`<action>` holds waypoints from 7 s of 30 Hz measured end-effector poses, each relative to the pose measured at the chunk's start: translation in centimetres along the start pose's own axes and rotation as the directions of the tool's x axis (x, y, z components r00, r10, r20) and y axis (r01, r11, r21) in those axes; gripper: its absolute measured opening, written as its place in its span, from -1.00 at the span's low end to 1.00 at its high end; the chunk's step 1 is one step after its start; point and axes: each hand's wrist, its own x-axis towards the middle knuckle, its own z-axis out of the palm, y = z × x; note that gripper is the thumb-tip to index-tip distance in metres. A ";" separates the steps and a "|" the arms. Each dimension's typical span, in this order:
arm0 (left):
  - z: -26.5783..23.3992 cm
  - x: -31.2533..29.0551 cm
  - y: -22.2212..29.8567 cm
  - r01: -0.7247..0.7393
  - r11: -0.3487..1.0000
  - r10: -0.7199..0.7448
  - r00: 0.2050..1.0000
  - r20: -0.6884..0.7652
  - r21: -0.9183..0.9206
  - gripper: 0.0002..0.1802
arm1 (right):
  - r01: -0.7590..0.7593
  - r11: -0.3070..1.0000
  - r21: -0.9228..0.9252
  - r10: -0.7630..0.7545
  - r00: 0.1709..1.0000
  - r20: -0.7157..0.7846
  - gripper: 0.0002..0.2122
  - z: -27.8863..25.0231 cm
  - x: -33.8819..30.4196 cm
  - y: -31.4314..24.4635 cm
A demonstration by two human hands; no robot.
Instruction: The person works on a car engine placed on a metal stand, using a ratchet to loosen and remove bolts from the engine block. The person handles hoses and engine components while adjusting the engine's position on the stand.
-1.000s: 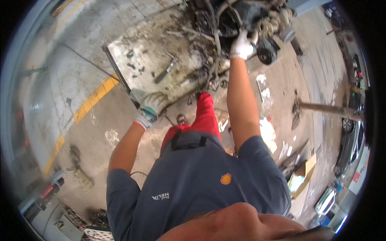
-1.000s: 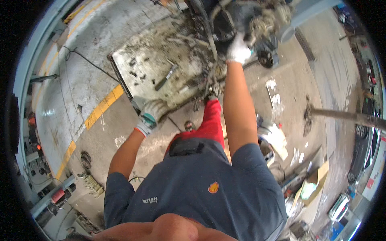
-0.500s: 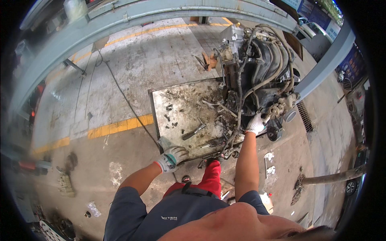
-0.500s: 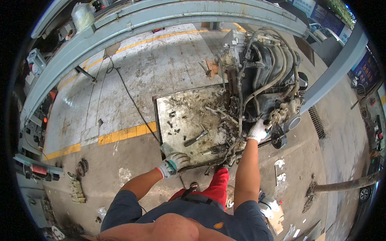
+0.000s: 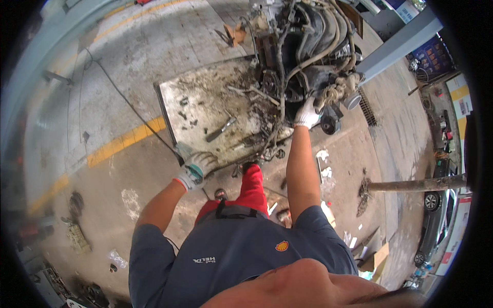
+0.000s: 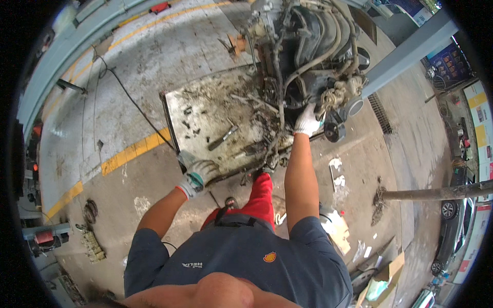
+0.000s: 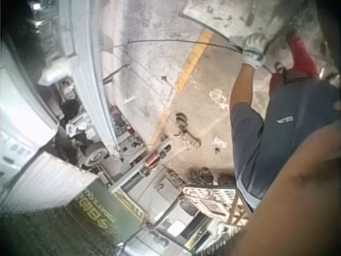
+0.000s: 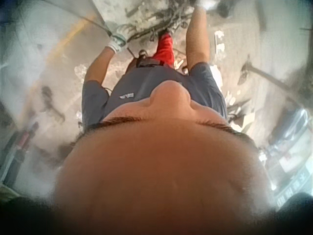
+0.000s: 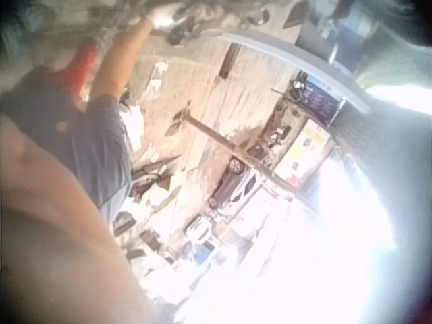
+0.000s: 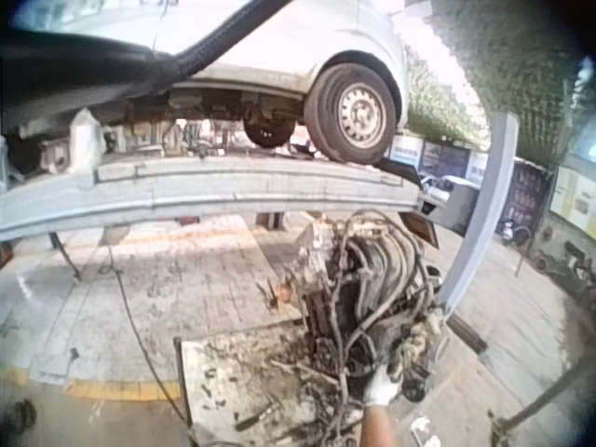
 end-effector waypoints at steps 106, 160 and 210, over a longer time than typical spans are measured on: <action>-0.4 -0.9 0.2 0.058 0.995 -0.056 0.998 0.031 -0.080 -0.33 | 0.138 0.788 0.600 -0.238 0.967 0.091 -0.66 1.4 1.0 -1.2; 20.5 31.4 31.2 0.652 -0.657 -0.126 0.399 0.908 -0.378 -0.81 | 0.116 0.988 -0.102 0.044 0.418 0.907 -0.75 -32.7 -3.5 25.8; -1.1 38.9 32.7 0.640 -0.163 0.273 0.761 0.589 -0.751 -0.07 | -0.696 0.718 0.010 -0.119 -0.109 0.987 -0.36 -40.0 23.2 14.6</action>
